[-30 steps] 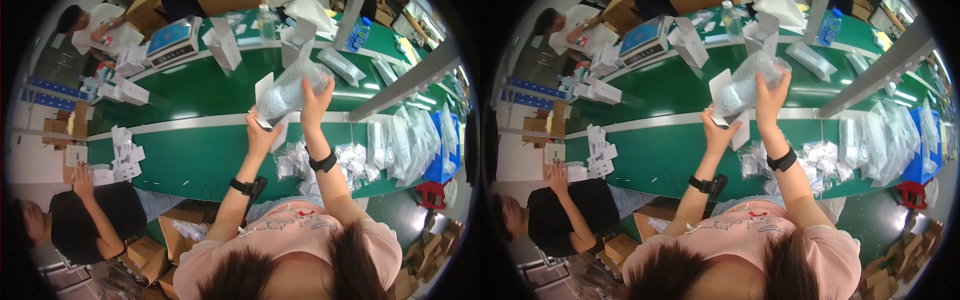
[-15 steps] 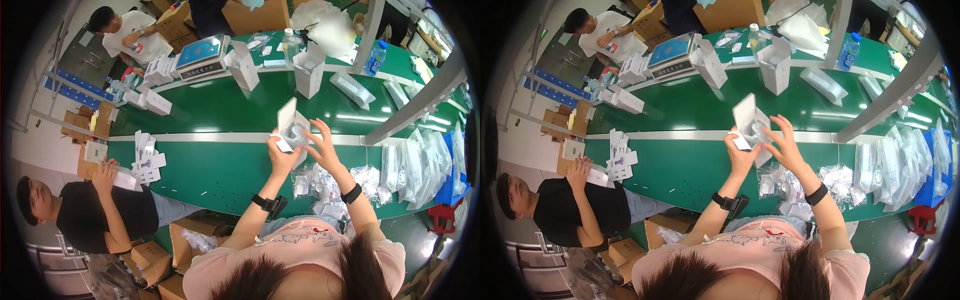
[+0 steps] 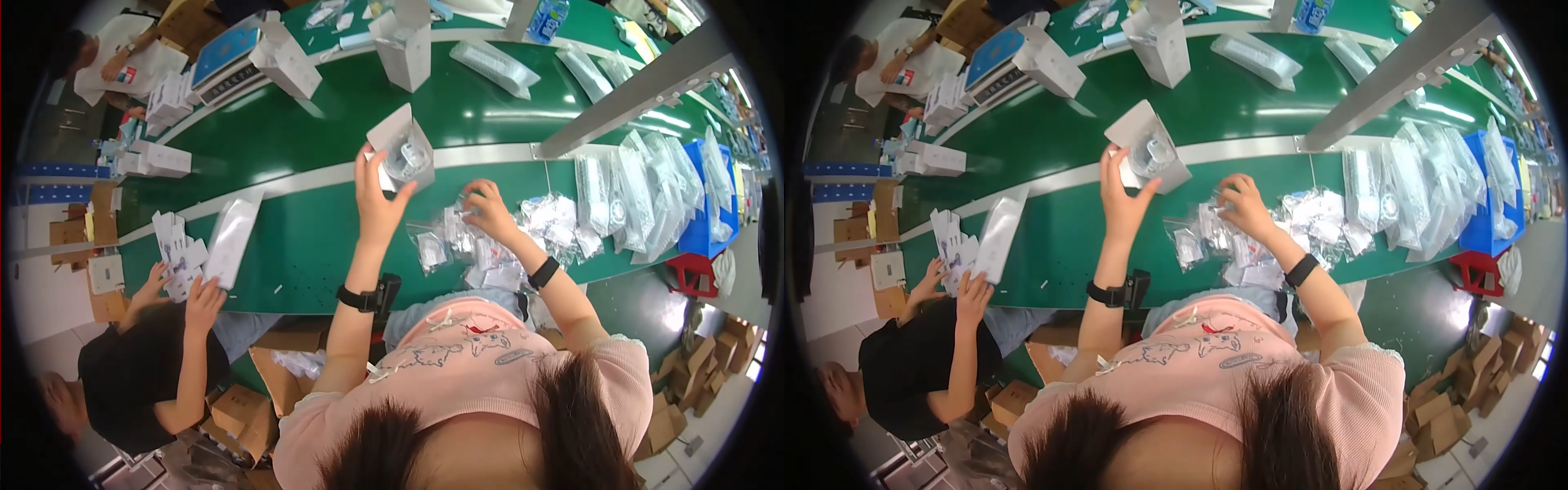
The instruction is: The person packages items by hand, placing a small plastic bag and a bubble-wrapped thermometer into a cardboard box before setting it aside.
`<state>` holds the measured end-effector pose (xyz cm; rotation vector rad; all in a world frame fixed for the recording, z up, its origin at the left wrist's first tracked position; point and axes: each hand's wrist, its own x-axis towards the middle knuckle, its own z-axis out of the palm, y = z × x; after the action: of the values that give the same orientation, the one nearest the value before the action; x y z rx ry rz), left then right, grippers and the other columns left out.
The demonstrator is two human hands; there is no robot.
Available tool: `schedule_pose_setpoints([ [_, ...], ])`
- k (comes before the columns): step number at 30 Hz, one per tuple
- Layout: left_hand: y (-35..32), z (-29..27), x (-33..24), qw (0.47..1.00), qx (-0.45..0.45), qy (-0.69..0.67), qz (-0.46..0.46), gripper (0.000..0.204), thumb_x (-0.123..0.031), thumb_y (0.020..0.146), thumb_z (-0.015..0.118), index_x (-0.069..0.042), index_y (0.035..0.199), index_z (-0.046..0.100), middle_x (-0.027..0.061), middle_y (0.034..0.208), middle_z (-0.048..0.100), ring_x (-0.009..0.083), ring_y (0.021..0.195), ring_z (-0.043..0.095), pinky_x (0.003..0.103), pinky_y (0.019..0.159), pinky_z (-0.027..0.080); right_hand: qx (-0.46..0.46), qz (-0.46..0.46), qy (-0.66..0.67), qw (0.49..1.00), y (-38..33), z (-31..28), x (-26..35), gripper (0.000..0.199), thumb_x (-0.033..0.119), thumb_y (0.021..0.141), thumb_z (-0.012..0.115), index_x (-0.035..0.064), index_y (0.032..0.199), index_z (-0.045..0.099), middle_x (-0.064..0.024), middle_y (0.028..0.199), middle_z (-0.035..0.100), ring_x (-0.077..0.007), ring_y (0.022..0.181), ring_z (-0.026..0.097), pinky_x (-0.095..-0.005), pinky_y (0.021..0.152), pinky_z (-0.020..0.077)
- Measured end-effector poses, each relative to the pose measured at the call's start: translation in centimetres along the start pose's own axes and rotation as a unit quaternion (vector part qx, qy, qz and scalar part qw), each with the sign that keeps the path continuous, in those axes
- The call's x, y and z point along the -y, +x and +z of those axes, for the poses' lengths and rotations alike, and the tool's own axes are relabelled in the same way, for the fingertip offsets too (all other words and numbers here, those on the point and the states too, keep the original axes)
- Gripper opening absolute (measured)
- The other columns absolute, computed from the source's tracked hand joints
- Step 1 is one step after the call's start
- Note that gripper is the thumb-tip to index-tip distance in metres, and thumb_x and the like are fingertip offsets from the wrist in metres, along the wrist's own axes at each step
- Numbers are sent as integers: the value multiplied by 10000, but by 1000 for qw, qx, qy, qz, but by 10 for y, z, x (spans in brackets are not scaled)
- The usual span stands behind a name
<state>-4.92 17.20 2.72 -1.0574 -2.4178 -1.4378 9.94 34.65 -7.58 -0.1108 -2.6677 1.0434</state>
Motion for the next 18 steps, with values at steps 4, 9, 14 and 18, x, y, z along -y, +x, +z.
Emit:
schedule_pose_setpoints([
  [4, 9, -8, -3, 999, 7, 31, -39, 361, -80, 638, 718, -32, 962, 565, 182, 1194, 435, 377, 1038, 479, 379, 833, 423, 100, 170, 217, 956, 18, -29, 27, 247, 31, 602, 710, 58, 774, 535, -95, 999, 547, -239, 893, 554, -308, 741, 458],
  [9, 22, -12, -7, 990, 79, 65, -95, 167, -55, 637, 696, 5, 757, 599, 167, 1089, 510, 338, 910, 543, 353, 753, 439, -168, 154, 361, 904, 56, -69, 65, 212, -62, 647, 660, 19, 797, 534, -88, 883, 579, -200, 764, 589, -271, 653, 485],
  [14, 32, -8, 4, 991, 22, 43, -122, 133, -38, 636, 684, 17, 720, 595, 119, 873, 571, 251, 735, 563, 314, 650, 429, -125, -184, 174, 959, 110, -86, 82, 205, -74, 676, 623, 8, 857, 574, -89, 946, 572, -229, 802, 592, -284, 687, 490],
  [18, 37, -11, 11, 986, 12, 6, -167, 145, -29, 621, 689, 16, 723, 596, 109, 821, 599, 265, 746, 576, 320, 656, 438, 72, -284, 27, 956, 134, -65, 86, 204, 34, 703, 644, 22, 902, 598, -100, 1076, 527, -274, 982, 530, -351, 813, 449],
])
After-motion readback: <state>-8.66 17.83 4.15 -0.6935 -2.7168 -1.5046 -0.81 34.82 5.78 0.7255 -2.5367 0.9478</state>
